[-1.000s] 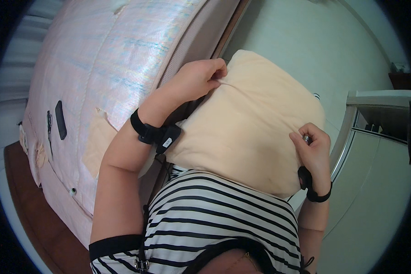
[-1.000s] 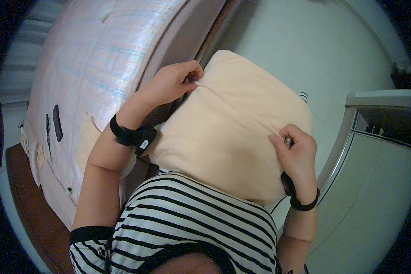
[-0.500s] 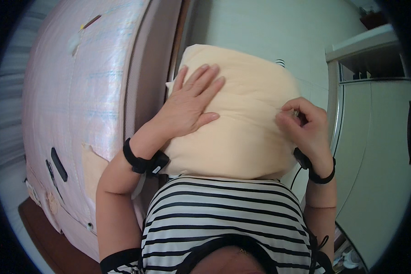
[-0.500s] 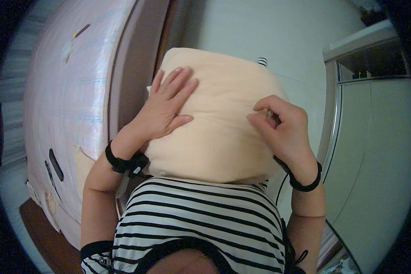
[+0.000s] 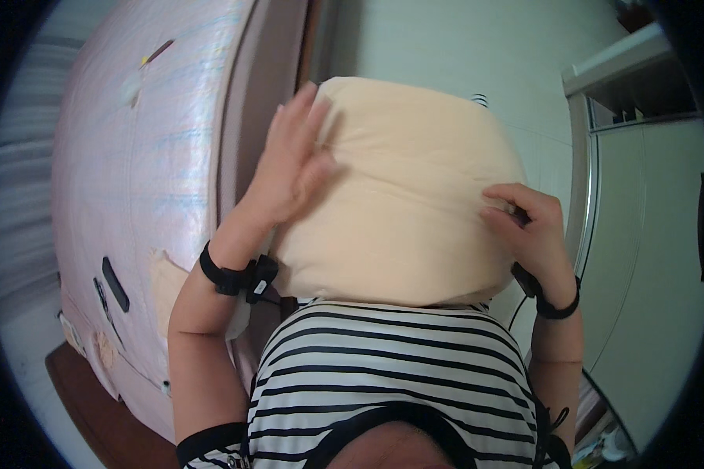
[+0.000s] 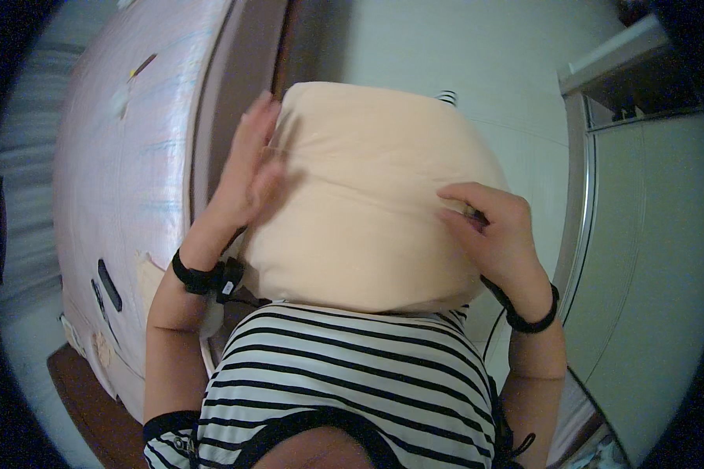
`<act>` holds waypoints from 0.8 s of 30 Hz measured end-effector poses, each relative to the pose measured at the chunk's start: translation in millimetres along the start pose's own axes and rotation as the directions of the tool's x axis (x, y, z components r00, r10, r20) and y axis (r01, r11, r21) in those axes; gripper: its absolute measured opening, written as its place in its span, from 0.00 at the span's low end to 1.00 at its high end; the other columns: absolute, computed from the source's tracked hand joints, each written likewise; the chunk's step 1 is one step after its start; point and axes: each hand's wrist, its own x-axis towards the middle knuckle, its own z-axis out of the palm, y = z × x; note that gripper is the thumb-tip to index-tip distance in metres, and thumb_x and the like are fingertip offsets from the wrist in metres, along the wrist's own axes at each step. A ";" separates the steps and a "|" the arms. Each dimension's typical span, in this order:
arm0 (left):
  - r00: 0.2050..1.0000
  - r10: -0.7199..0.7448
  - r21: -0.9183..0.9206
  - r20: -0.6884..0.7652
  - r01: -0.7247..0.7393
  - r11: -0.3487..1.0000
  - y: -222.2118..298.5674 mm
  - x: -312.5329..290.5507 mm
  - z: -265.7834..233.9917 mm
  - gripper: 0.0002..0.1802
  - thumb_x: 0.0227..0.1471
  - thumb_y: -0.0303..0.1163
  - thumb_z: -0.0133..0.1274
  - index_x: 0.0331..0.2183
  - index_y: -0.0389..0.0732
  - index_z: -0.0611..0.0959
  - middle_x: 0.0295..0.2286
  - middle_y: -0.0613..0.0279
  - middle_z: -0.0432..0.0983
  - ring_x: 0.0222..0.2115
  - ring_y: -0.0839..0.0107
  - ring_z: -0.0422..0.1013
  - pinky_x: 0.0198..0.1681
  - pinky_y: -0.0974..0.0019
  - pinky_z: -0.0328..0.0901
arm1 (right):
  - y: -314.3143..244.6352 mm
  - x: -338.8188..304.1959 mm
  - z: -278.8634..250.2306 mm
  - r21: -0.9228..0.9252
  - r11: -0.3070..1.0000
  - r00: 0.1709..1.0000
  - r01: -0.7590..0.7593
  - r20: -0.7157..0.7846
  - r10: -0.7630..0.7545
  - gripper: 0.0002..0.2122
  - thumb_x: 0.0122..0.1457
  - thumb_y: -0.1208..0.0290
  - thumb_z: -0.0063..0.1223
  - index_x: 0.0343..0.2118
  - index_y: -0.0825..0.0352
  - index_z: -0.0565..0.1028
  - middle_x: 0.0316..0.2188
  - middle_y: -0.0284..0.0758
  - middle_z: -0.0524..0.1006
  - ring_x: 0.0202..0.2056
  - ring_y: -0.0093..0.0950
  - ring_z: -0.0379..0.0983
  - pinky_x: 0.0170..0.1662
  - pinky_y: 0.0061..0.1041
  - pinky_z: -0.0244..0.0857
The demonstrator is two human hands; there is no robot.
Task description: The person adds stuffing to a cushion through an opening, سپس closes the seam using a needle and thread with both hands.
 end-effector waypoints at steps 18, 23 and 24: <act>0.979 0.183 0.155 0.093 -0.196 0.968 6.5 -26.1 -40.0 0.09 0.41 0.30 0.63 0.27 0.45 0.79 0.34 0.65 0.76 0.42 0.61 0.73 0.49 0.56 0.64 | -66.4 79.5 80.4 -0.298 0.844 0.875 0.445 0.346 -0.339 0.10 0.51 0.67 0.66 0.35 0.61 0.81 0.22 0.38 0.79 0.27 0.40 0.78 0.30 0.38 0.70; 0.975 0.192 0.086 0.111 -0.202 0.976 0.7 -29.6 -39.5 0.09 0.41 0.30 0.63 0.29 0.45 0.79 0.33 0.66 0.77 0.42 0.63 0.74 0.52 0.56 0.65 | -67.4 77.9 92.2 -0.381 0.780 0.839 0.496 0.440 -0.319 0.07 0.52 0.68 0.63 0.24 0.63 0.77 0.21 0.37 0.78 0.26 0.39 0.77 0.28 0.40 0.69; 0.975 0.186 0.051 0.125 -0.193 0.980 -0.9 -30.0 -38.1 0.10 0.41 0.30 0.63 0.29 0.45 0.79 0.33 0.66 0.77 0.42 0.63 0.74 0.52 0.56 0.65 | -68.4 77.3 93.0 -0.394 0.774 0.840 0.496 0.441 -0.315 0.07 0.52 0.68 0.63 0.22 0.63 0.76 0.21 0.37 0.77 0.25 0.39 0.77 0.28 0.41 0.68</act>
